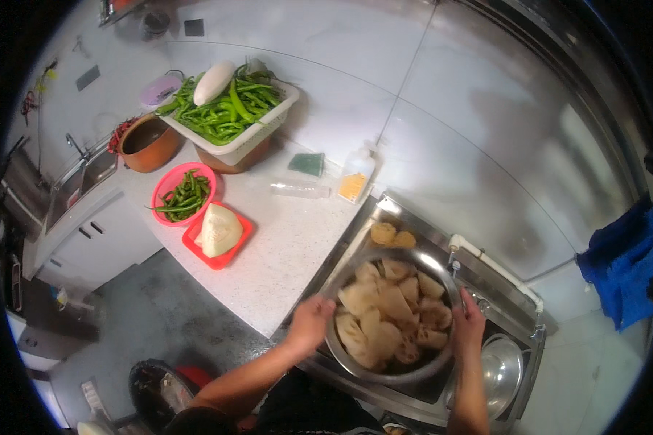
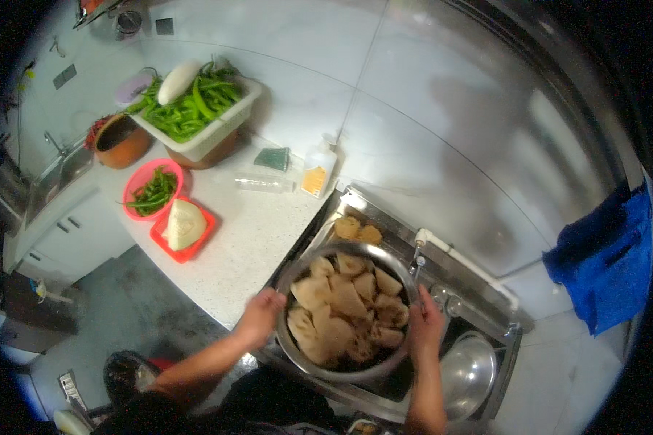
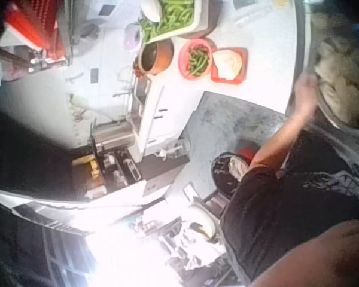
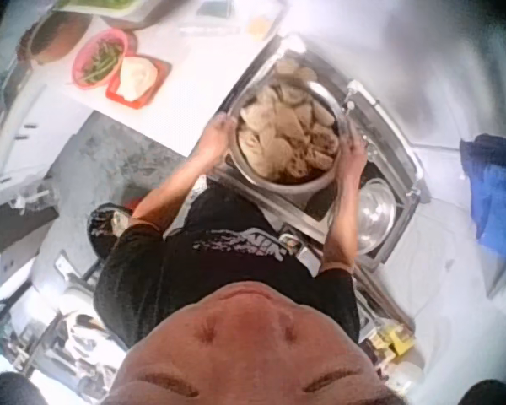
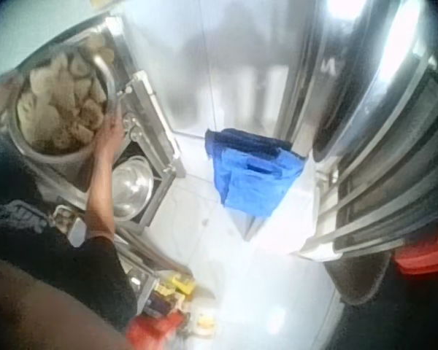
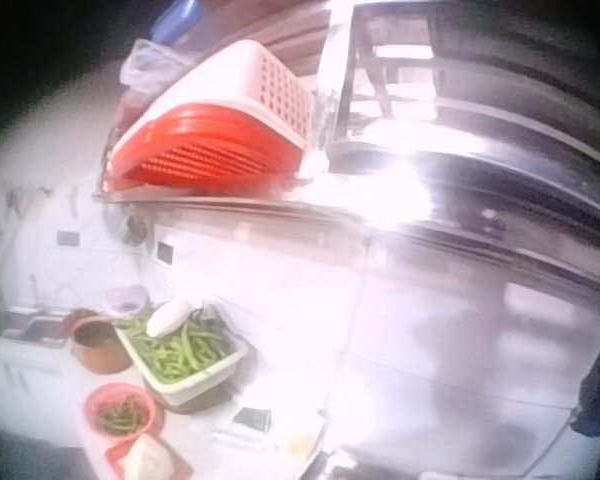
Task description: The person prepares ingredients in a commercial kitchen. They chop ginger on a cutting board, wash raw meat in a sink, and rinse dried mushrooms under running water, placing each into a metal bowl.
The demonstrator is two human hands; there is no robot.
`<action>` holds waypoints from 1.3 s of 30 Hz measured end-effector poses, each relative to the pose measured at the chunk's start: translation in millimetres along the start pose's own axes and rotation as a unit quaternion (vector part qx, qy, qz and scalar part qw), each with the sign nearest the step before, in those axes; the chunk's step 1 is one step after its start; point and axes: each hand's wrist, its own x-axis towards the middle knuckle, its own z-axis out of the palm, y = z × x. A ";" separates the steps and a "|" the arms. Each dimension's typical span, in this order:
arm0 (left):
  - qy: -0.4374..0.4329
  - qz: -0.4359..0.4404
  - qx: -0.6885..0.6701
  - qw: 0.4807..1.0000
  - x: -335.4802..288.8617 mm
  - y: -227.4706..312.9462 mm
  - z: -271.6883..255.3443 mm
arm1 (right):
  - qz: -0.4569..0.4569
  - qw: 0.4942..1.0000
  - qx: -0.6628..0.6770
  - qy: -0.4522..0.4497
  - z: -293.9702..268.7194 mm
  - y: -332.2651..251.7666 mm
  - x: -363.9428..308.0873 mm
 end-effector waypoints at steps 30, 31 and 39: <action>-0.117 -0.597 -0.430 0.667 -28.1 -163.8 189.2 | 0.260 0.688 -0.597 -0.321 -80.4 154.2 144.7; -0.122 -0.606 -0.418 0.666 -27.8 -163.9 188.7 | 0.257 0.687 -0.597 -0.325 -78.7 155.0 148.0; -0.115 -0.639 -0.406 0.643 -25.6 -182.2 196.0 | -0.028 0.506 -0.617 -0.602 -79.5 198.3 204.4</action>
